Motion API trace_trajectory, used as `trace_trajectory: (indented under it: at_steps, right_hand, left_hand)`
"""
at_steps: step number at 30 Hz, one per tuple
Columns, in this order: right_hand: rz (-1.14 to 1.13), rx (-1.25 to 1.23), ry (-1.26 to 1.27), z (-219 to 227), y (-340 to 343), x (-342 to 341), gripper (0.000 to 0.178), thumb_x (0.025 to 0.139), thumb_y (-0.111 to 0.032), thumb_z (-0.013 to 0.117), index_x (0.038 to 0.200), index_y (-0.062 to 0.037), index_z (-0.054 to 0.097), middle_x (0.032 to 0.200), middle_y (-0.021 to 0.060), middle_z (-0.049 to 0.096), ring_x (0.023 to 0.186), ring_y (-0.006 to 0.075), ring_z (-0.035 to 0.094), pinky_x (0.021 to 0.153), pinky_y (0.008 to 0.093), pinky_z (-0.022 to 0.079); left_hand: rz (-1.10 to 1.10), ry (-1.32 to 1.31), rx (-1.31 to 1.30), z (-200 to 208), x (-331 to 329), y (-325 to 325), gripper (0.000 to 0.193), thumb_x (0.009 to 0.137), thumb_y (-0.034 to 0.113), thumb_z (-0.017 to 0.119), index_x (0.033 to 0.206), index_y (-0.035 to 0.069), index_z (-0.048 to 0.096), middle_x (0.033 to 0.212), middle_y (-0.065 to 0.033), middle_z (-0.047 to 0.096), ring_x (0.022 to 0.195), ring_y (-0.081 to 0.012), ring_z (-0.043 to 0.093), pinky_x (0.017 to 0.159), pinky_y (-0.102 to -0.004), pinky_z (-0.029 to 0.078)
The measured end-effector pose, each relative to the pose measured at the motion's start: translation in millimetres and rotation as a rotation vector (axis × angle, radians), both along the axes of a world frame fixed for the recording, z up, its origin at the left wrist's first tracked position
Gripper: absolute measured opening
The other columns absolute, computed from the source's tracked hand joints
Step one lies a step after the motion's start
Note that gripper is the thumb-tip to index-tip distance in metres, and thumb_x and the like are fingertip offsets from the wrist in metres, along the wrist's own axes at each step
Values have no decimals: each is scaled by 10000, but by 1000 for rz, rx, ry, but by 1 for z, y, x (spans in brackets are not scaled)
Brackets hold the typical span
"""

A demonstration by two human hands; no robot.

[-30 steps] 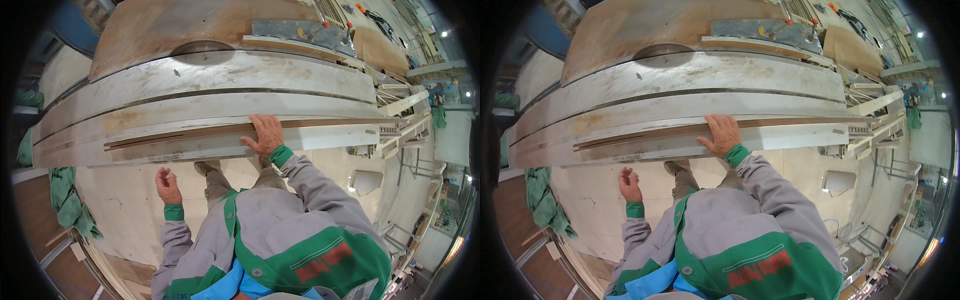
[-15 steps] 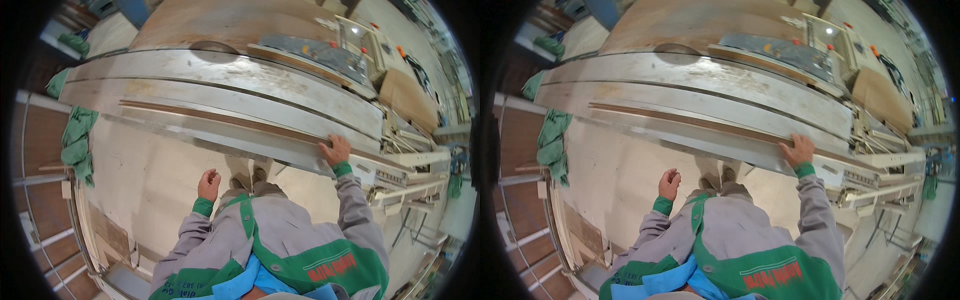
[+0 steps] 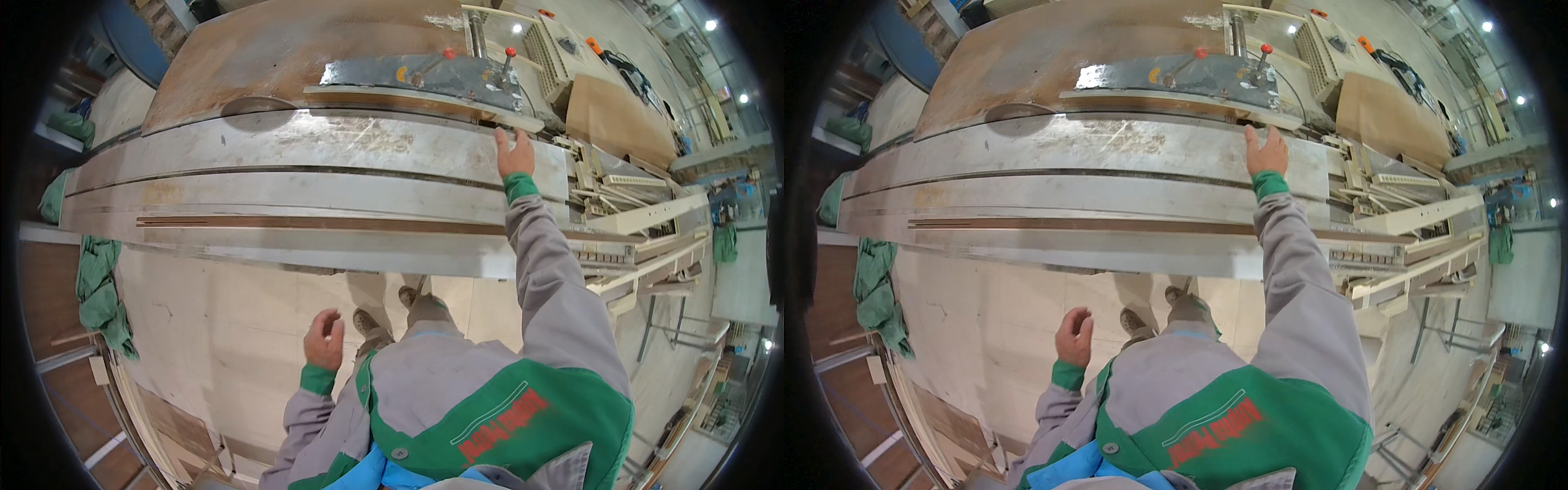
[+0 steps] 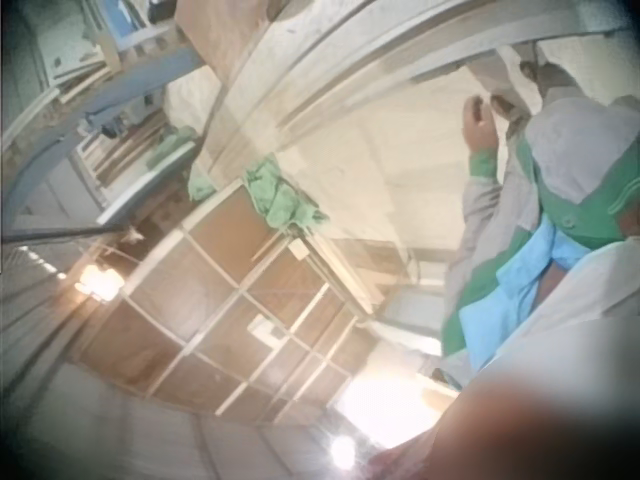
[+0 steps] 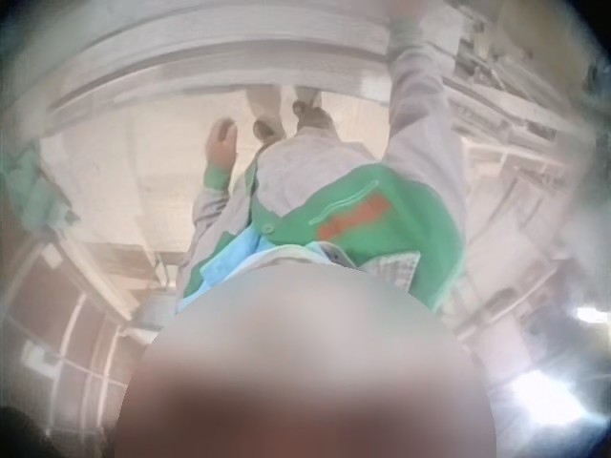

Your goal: The person uses a table saw to cut a long wooden strip into smaller pieces. They measure the wood with a metal ruler, adjust the saw fence, and feed the wood through the blade. The person then picks up the cut pieces and places them on a nearby workbench.

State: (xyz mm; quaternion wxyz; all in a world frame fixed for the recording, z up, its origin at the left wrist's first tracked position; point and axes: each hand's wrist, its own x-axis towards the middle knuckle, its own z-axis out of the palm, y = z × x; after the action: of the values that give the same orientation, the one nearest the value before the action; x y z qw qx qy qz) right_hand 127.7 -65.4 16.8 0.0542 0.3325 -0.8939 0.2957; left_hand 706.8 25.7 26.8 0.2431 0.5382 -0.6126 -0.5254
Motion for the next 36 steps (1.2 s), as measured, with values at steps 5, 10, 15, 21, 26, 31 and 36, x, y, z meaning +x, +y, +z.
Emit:
trace_trajectory:
  at_steps: [5,10,15,21,26,31,36]
  right_hand:
    - [46,275,594,-8,-73,-71,1061,879,-800,535,1543,14,384,1581,265,388,1461,396,370,1204,581,242]
    - [165,179,408,-12,-103,-78,1045,868,-780,571,1507,35,427,1528,222,471,1415,369,422,1163,522,298]
    - [136,131,424,-10,-95,-81,1075,834,-774,623,1500,47,428,1510,200,486,1406,368,422,1160,514,296]
    - [218,290,181,-2,-92,-91,1022,927,-720,546,1565,49,330,1616,215,371,1510,388,298,1221,503,217]
    - [557,-5,59,-21,-49,-206,507,1056,-438,489,1359,-64,646,1322,164,677,1223,347,618,1046,411,451]
    - [-213,-760,-971,7,-6,-329,868,991,-728,363,1582,-92,372,1654,116,357,1471,290,389,1221,451,282]
    - [57,27,-272,41,-169,-281,779,1030,-572,413,1547,11,391,1547,189,472,1388,299,458,1167,423,338]
  left_hand:
    - [291,-37,80,0,-18,15,295,992,170,661,1231,-2,643,1120,-108,724,1005,-162,696,901,-314,560]
    - [278,-103,10,36,-95,-12,288,984,149,670,1224,-8,641,1081,-111,736,965,-168,706,882,-314,565]
    - [-224,-34,-364,59,-212,-90,291,939,128,691,1204,13,661,1035,-152,733,898,-270,721,827,-358,567]
    - [-440,66,-796,39,-362,-219,300,926,270,695,1128,49,684,1068,-157,716,1023,-363,655,926,-472,485]
    - [0,36,-984,23,-462,-346,426,983,369,613,1281,65,607,1210,-195,664,1137,-386,607,1014,-492,436]
    - [66,-259,-852,-7,-496,-368,580,1030,480,520,1441,72,501,1351,-213,609,1307,-342,547,1171,-512,333]
    - [41,-303,-887,-21,-499,-369,495,1040,514,504,1320,134,654,1383,-116,635,1362,-309,532,1201,-520,310]
